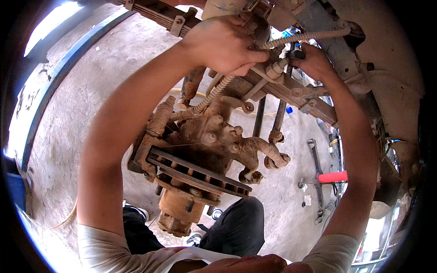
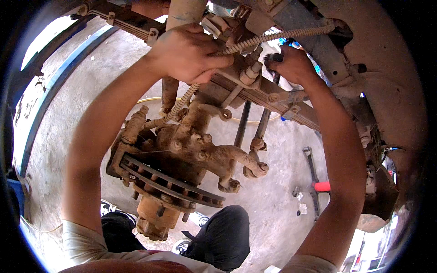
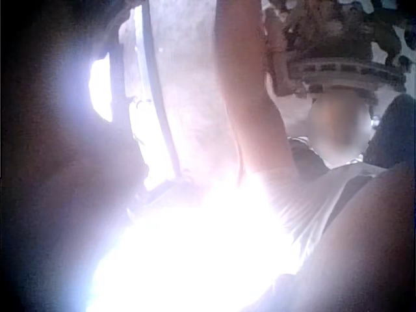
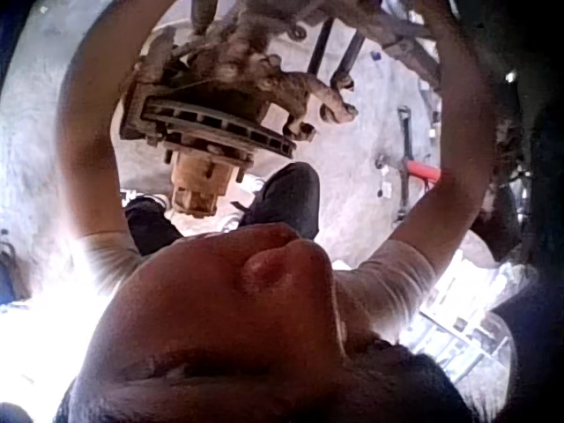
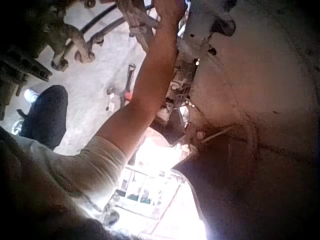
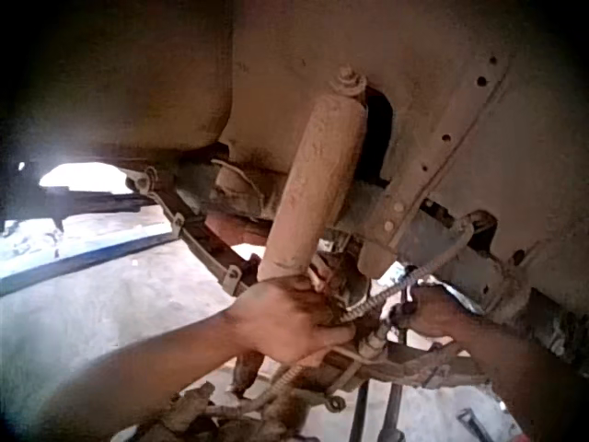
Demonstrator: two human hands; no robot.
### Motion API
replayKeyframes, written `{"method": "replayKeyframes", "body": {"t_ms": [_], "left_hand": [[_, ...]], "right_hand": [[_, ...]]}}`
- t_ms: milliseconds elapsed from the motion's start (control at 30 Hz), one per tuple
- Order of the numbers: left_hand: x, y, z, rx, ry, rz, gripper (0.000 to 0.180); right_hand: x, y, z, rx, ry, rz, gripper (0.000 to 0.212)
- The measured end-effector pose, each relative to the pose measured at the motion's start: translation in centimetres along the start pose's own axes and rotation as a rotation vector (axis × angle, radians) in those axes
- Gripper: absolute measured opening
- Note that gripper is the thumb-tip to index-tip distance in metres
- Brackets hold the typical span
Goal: The person works under a raised vehicle, using a wrench to tighten bolts on the suspension and brake assembly. They manipulate a flexible hose and adjust components near the brake caliper and rotor.
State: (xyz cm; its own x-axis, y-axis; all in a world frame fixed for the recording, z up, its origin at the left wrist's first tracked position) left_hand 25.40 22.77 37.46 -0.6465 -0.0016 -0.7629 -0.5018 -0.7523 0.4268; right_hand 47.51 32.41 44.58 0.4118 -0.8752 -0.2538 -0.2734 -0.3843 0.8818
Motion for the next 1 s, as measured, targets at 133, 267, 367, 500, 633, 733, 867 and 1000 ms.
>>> {"method": "replayKeyframes", "body": {"t_ms": [133,267,367,500,633,733,867,1000], "left_hand": [[0.2,0.2,0.0,-0.018,0.03,0.002,0.031],[-0.1,0.5,-0.1,-0.018,0.024,-0.033,0.031],[0.3,0.2,-0.4,-0.016,0.044,0.011,0.031],[0.3,0.3,-0.2,0.009,0.062,0.017,0.031],[0.2,0.3,-0.2,0.021,0.052,-0.012,0.031],[0.4,-0.3,-0.1,0.005,0.077,0.006,0.03],[0.4,0.2,-0.1,0.047,0.047,-0.112,0.021],[0.6,0.3,-0.2,0.0,0.045,-0.025,0.028]], "right_hand": [[0.1,0.3,0.7,-0.186,-0.008,0.054,0.05],[-0.2,0.0,-0.7,-0.227,-0.04,0.013,0.049],[-0.7,-0.3,-1.4,-0.127,-0.145,0.107,0.05],[0.4,-0.3,1.1,-0.506,-0.048,0.095,0.05],[-0.2,0.5,0.5,-0.277,-0.123,0.151,0.055],[-1.0,0.6,-1.3,-0.178,-0.169,0.196,0.057],[0.1,-0.3,0.1,-0.408,0.004,0.055,0.051],[-0.3,0.5,1.8,-0.514,-0.294,0.442,0.036]]}}
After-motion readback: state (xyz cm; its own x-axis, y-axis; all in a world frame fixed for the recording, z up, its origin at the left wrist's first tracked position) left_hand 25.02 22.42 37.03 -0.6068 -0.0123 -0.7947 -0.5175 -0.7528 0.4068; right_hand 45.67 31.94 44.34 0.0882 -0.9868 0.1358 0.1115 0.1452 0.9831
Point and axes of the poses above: each hand's wrist, its own x-axis away from the middle knuckle, its own y-axis out of the back of the hand, z = x × y, the point moved 6 cm from there along -x, towards the middle knuckle, and after that the axes turned 7 degrees about x, right-handed, at the moved point
